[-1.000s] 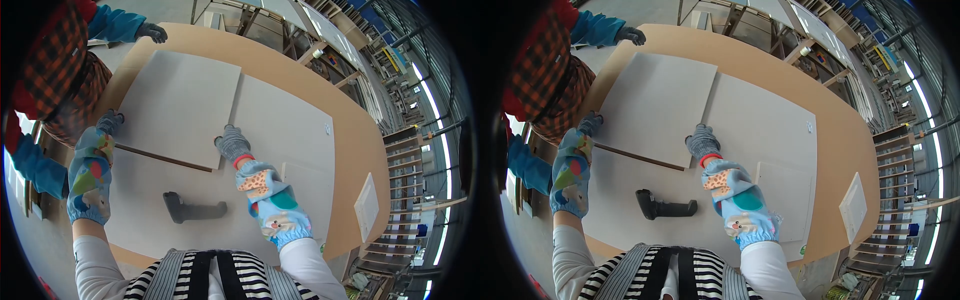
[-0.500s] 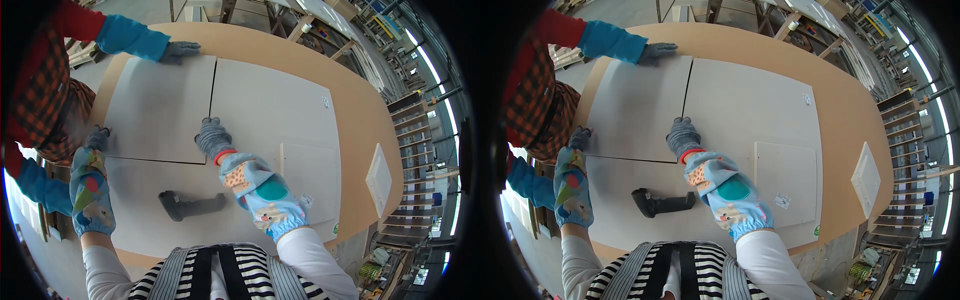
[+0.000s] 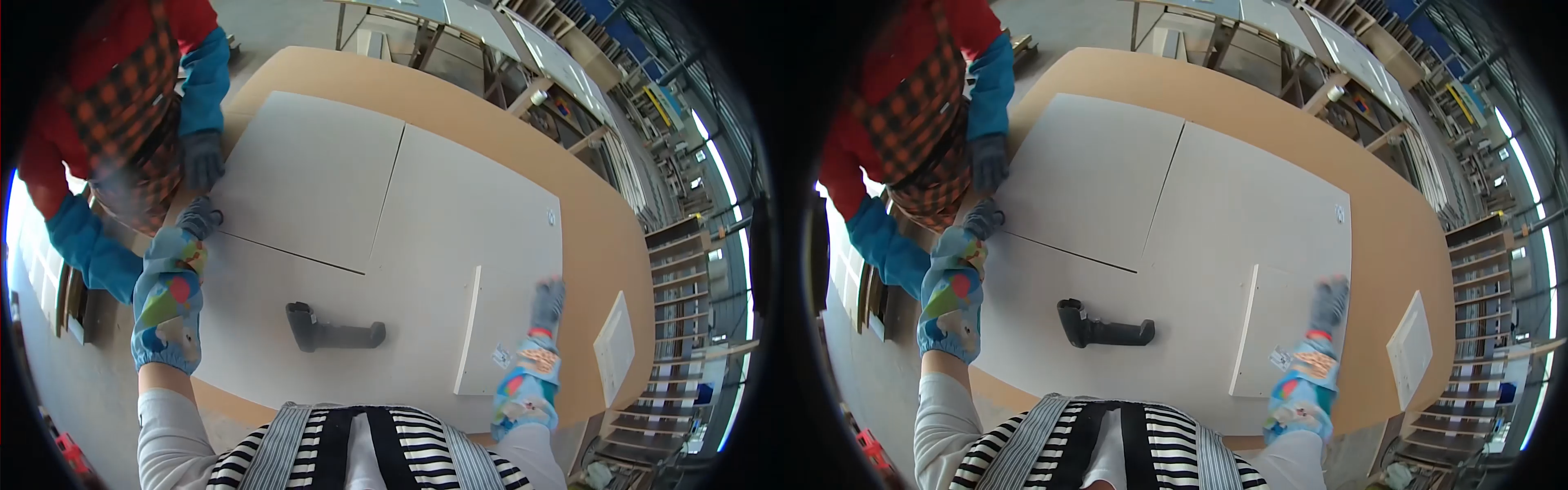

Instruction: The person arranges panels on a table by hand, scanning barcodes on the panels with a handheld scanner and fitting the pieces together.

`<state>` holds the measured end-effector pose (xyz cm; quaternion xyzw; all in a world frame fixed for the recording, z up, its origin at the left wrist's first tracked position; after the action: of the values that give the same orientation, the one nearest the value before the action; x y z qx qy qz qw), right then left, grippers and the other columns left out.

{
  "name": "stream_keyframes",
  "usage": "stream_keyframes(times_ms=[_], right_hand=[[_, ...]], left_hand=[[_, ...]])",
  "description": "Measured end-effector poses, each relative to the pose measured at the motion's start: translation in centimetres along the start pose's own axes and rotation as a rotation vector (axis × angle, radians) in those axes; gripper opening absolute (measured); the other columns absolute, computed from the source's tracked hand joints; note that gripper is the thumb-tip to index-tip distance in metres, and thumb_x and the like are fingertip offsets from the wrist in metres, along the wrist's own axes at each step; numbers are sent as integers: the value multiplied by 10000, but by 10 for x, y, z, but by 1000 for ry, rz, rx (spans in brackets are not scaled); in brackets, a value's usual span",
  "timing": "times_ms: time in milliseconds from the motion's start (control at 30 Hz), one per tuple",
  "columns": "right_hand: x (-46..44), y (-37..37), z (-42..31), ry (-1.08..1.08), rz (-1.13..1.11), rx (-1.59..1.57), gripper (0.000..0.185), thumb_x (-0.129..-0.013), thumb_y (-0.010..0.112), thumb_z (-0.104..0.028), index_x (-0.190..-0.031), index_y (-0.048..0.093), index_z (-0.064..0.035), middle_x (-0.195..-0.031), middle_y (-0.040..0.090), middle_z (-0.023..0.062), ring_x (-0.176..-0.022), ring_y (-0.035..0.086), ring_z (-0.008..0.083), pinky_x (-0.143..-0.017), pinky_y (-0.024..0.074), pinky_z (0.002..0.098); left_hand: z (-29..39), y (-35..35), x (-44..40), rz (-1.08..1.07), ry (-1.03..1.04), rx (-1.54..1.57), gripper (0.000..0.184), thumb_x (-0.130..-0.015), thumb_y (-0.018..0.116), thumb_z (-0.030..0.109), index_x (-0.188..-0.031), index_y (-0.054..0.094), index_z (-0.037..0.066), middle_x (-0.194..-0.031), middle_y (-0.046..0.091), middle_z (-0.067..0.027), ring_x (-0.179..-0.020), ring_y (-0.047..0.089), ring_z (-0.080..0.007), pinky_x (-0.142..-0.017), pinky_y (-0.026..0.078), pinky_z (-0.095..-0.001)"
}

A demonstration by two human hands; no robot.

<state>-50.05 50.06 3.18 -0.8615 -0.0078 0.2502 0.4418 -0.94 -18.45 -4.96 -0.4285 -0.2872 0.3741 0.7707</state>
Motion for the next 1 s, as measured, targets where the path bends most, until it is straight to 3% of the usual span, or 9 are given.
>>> stream_keyframes(times_ms=[100, 167, 467, 533, 667, 733, 800, 933, 1000], right_hand=[[39, -54, 128, 253, 7, 730, 465, -773, 554, -342, -1050, 520, 30, -1099, 523, 249, -991, 498, 397, -877, 394, 431], [71, -72, 144, 577, -122, 669, 431, -795, 523, -362, -1001, 554, 16, -1080, 529, 257, -994, 509, 378, -839, 403, 441], [59, -59, 118, 426, -132, 439, 345, -842, 472, -321, -920, 579, -3, -872, 601, 238, -777, 579, 385, -708, 454, 440], [64, -62, 111, 624, -119, 512, 317, -841, 467, -292, -917, 586, -8, -920, 599, 219, -831, 569, 362, -748, 445, 419], [48, -32, 78, -22, 8, 470, 268, -782, 515, -244, -886, 592, -9, -838, 604, 188, -810, 561, 350, -727, 437, 419], [35, -6, 77, 252, -143, 317, 280, -813, 504, -273, -948, 584, -41, -915, 586, 169, -920, 532, 315, -807, 421, 394], [22, 31, 35, 90, -72, 232, 272, -808, 517, -267, -949, 582, -43, -936, 580, 169, -905, 537, 318, -786, 429, 396], [1, 67, 14, 317, -340, 44, 309, -762, 556, -257, -966, 576, -27, -1025, 573, 180, -960, 542, 320, -801, 441, 407], [1, 30, 24, 381, -142, 291, 340, -745, 565, -279, -970, 579, -25, -1025, 576, 183, -961, 543, 332, -802, 445, 412]], left_hand=[[17, -3, 15, 66, 45, -51, 509, -761, 587, 341, -1143, 450, 35, -1110, 506, -184, -1011, 489, -331, -865, 402, -382], [29, -8, 55, 178, 126, -144, 520, -758, 586, 335, -1159, 443, 37, -1135, 494, -188, -1033, 478, -334, -877, 398, -386], [32, 21, 352, 332, -229, -255, 675, -751, 578, 331, -1307, 337, 36, -1367, 229, -267, -1260, 208, -439, -1047, 160, -450], [28, 26, 366, 381, -289, -175, 677, -764, 581, 303, -1326, 311, 39, -1382, 201, -265, -1280, 187, -417, -1049, 151, -437], [43, 19, 353, 444, -331, -74, 627, -802, 559, 251, -1337, 300, 52, -1389, 187, -261, -1286, 186, -399, -1049, 159, -423], [39, 18, 355, 447, -317, -183, 632, -805, 556, 261, -1342, 291, 58, -1390, 184, -260, -1282, 188, -402, -1051, 146, -431], [40, 22, 357, 437, -315, -181, 640, -813, 547, 279, -1350, 274, 63, -1395, 174, -256, -1285, 178, -401, -1052, 137, -441], [36, 20, 354, 334, -251, -245, 642, -829, 523, 320, -1355, 258, 63, -1399, 152, -261, -1292, 158, -399, -1049, 139, -447], [21, 27, 354, 368, -285, -204, 635, -833, 517, 329, -1347, 268, 50, -1396, 150, -268, -1285, 172, -404, -1049, 145, -444]])
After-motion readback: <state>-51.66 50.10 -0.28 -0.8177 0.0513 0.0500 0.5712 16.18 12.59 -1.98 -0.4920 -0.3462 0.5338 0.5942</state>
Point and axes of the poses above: each hand's wrist, its own x-axis away from the middle knuckle, its own y-axis out of the palm, z = x × y, the point moved 9 cm from there along -x, towards the middle knuckle
